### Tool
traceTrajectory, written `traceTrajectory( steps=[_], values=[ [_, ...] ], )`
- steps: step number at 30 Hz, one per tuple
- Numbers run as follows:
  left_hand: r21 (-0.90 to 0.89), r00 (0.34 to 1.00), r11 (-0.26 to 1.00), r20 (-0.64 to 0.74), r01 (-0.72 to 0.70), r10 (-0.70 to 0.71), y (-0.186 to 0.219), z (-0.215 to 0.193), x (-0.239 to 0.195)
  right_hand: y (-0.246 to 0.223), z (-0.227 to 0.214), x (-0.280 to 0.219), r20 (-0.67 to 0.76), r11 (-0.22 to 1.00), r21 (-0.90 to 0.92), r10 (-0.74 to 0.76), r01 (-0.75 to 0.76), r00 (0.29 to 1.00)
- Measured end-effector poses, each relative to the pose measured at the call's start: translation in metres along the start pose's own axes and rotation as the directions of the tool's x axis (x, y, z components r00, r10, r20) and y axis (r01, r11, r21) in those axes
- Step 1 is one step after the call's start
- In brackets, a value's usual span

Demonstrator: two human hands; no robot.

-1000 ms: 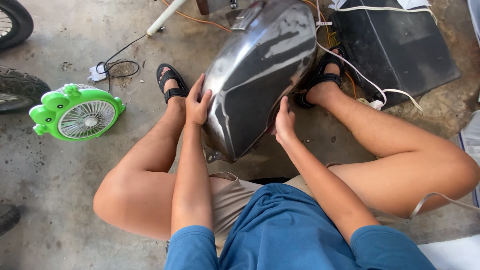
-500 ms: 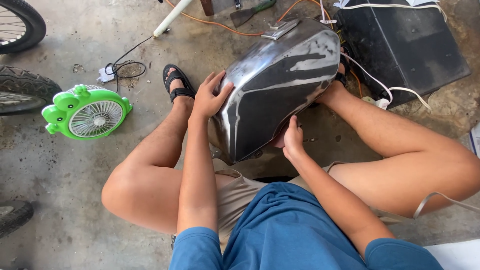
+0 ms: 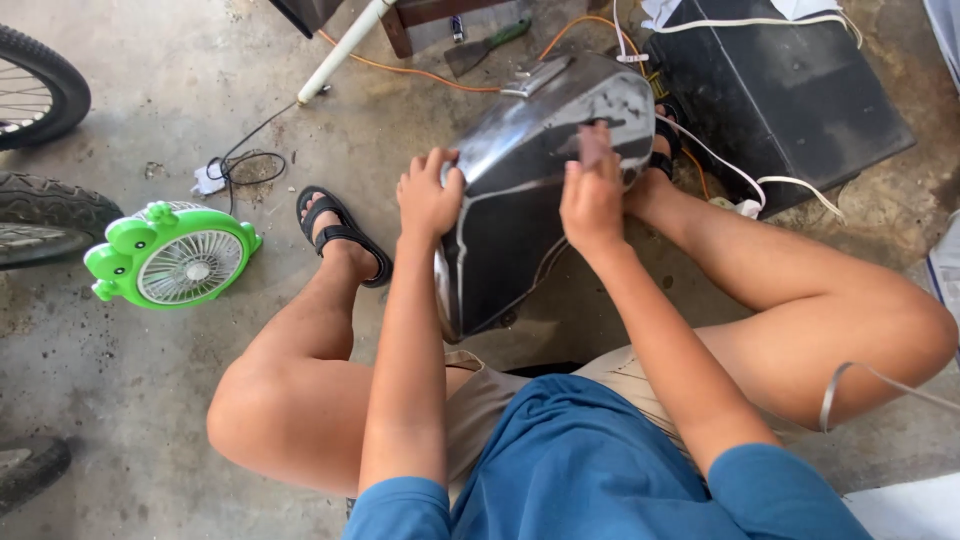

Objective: The person sits on the floor and scrubs a silver motorcycle fuel tank with a black abrasive pad. They hold the tank steady with one hand while scrubbing the surface with the other, working on different sections of the tank.

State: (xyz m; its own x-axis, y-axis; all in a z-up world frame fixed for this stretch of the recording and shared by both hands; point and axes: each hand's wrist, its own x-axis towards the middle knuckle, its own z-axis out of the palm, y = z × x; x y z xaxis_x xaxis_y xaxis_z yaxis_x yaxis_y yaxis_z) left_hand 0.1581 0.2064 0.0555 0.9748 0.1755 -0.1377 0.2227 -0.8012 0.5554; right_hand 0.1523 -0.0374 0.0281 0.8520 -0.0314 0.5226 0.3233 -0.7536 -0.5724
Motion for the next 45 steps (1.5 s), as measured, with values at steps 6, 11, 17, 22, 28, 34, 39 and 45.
traceTrajectory(
  steps=[6,11,17,22,28,34,39,45],
  values=[
    [-0.13,0.993,0.986,0.042,-0.102,0.108,0.009,0.008,-0.01,-0.047,0.033,-0.029,0.293,0.964,0.09,-0.266,0.251,0.918],
    [-0.052,0.994,0.997,0.093,-0.052,0.056,0.018,-0.003,-0.004,0.002,0.032,-0.001,0.243,0.979,-0.003,-0.198,0.205,0.95],
    [-0.044,0.993,0.999,0.12,0.007,-0.001,0.008,0.004,0.012,-0.033,0.04,-0.017,0.271,0.967,-0.051,-0.227,0.249,0.935],
    [-0.076,0.994,0.997,0.105,0.026,-0.018,0.015,0.003,0.017,0.009,0.035,0.007,0.258,0.946,-0.091,-0.279,0.311,0.925],
    [-0.039,0.99,0.999,0.136,-0.021,0.027,0.021,0.008,0.018,-0.01,0.03,-0.004,0.197,0.968,-0.152,-0.168,0.199,0.966],
    [-0.114,0.965,0.993,0.261,0.036,-0.004,0.025,0.008,0.023,0.028,0.026,0.01,0.269,0.947,-0.117,-0.258,0.298,0.928],
    [0.007,0.959,0.999,0.279,0.049,-0.049,0.015,0.017,0.035,0.004,0.021,0.006,0.232,0.978,-0.163,-0.092,0.132,0.968],
    [0.044,0.965,0.998,0.256,0.053,-0.063,0.027,0.01,0.032,0.014,0.03,0.005,0.259,0.925,-0.202,-0.265,0.321,0.929]
  ],
)
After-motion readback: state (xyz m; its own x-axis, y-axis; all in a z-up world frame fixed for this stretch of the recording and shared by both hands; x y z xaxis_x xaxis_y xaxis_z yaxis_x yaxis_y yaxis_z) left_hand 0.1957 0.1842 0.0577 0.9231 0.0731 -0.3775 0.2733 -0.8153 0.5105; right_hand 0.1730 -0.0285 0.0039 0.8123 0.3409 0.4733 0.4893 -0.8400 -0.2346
